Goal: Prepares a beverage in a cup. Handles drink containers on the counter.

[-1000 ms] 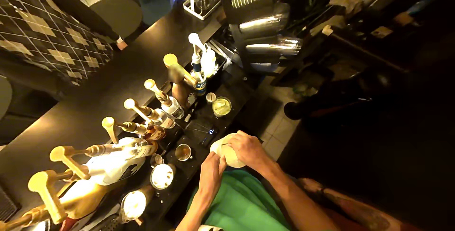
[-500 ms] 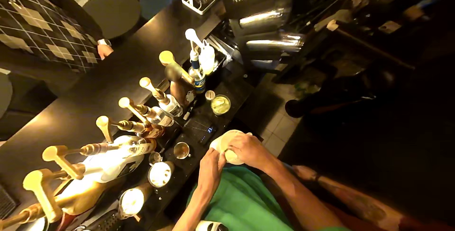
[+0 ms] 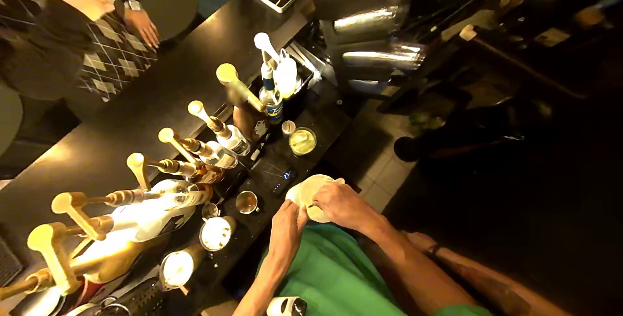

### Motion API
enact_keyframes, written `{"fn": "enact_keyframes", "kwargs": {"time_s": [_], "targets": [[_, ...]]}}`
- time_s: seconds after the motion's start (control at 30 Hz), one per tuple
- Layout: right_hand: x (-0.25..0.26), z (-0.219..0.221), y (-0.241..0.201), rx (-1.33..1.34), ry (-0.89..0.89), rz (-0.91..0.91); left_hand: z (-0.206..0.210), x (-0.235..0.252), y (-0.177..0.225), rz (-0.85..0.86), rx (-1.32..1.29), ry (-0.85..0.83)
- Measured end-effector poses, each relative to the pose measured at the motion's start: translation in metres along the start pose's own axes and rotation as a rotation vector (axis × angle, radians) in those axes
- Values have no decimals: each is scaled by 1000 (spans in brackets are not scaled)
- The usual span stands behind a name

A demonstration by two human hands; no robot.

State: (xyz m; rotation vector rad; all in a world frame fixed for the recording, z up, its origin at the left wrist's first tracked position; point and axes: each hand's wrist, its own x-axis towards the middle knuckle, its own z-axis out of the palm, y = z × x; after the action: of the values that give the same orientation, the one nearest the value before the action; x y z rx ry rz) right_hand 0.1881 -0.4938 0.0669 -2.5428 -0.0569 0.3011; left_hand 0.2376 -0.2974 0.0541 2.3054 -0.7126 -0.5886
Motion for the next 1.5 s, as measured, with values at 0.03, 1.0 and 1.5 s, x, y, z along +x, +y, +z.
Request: {"fn": "enact_keyframes", "kwargs": {"time_s": [0.03,1.0,1.5], "targets": [[1,4,2,12,82,-17,1,0,1,3,-1,2],[-17,-19,77,833,297,620,11,16,31,-6,136,28],[-16,-44,108,1131,360,556,6,12,10,-100,-26,93]]}}
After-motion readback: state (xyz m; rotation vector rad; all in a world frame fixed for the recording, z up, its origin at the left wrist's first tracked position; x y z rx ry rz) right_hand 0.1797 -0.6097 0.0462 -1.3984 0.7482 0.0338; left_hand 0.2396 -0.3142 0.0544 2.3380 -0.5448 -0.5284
